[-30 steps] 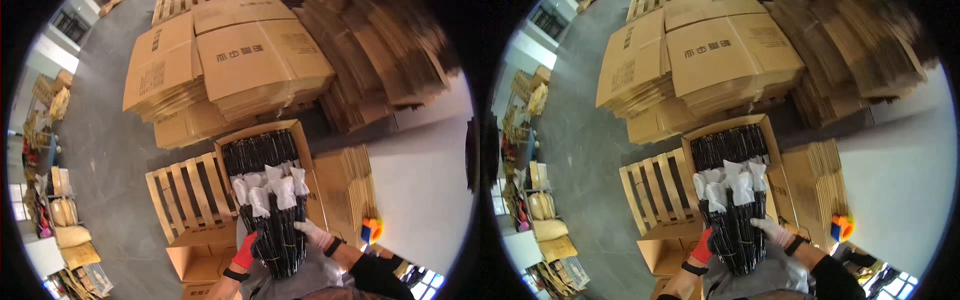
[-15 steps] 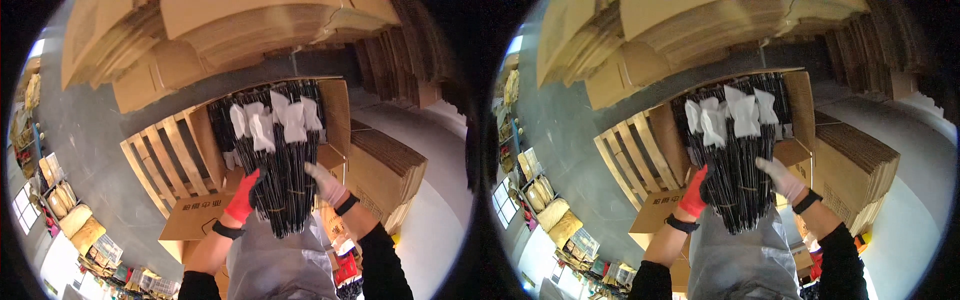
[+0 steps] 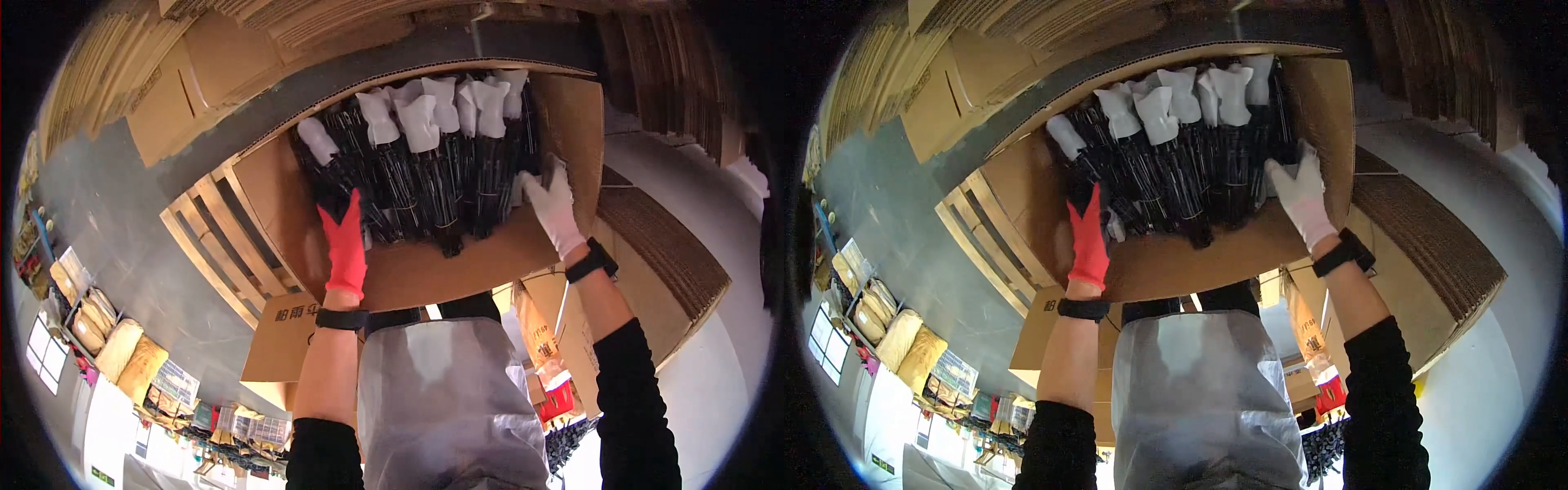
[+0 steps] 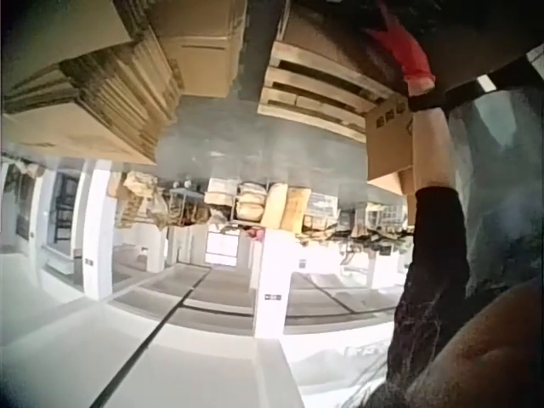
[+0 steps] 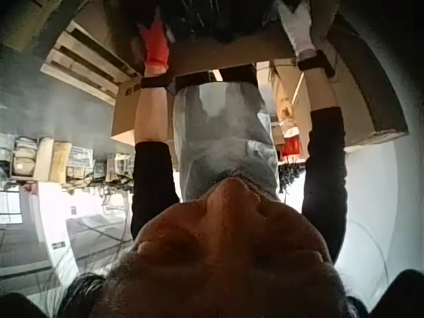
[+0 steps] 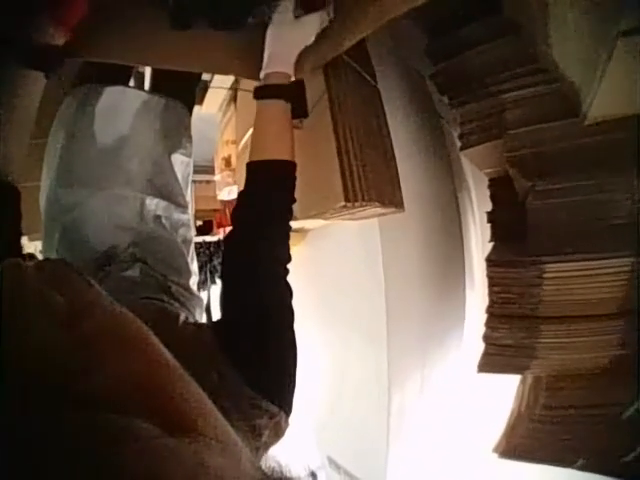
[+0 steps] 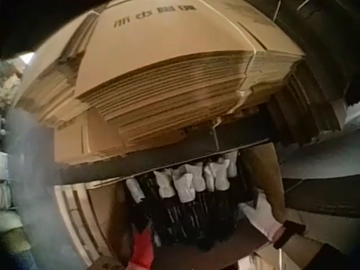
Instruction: The person gathers bundles of umbrellas from a table by hand, carries them to a cardboard box on a wooden pallet, and places them inside. They then fold the flaps of the box closed, seal the seams using a tape dispenser, and move the sealed box aside to pick up another empty box.
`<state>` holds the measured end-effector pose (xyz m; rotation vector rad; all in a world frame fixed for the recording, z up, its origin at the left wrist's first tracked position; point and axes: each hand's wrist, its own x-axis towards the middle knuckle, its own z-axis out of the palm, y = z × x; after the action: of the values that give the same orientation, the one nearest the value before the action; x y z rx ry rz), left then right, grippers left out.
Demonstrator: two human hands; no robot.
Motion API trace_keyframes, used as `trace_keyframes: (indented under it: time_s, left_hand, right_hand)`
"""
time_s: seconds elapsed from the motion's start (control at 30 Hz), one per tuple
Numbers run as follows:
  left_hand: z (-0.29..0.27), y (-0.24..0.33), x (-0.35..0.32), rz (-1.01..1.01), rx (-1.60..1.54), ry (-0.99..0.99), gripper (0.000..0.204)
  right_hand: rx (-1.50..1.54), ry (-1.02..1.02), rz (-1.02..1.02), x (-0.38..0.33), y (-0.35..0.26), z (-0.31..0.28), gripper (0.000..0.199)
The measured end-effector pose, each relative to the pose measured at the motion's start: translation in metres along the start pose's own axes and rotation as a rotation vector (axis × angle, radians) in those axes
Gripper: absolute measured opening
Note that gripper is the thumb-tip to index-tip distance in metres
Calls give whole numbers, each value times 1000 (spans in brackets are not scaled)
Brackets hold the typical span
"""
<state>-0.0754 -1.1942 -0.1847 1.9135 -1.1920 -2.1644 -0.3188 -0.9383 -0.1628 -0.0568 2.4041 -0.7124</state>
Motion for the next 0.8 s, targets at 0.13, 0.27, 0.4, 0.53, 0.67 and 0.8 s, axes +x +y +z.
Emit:
trace_keyframes:
  time_s: [0.13, 0.27, 0.4, 0.53, 0.67, 0.8]
  left_hand:
    - [52, 15, -10, 474, 922, 364, 113]
    - [118, 24, -31, 720, 1180, 313, 119]
    - [143, 14, -18, 654, 1221, 343, 118]
    - [95, 21, 0, 706, 709, 175, 117]
    - [61, 46, -1, 228, 145, -131, 116]
    - [52, 23, 10, 251, 233, -108, 111]
  right_hand:
    - [-230, 78, -195, -21, -8, 13, 80]
    - [-360, 205, -224, -25, -27, 39, 82]
    - [-311, 253, -160, -4, -37, 54, 82]
    - [109, 78, -38, 17, -4, 22, 72]
    - [162, 85, 102, 34, 24, -1, 59]
    - [41, 106, 30, 33, 17, 13, 55]
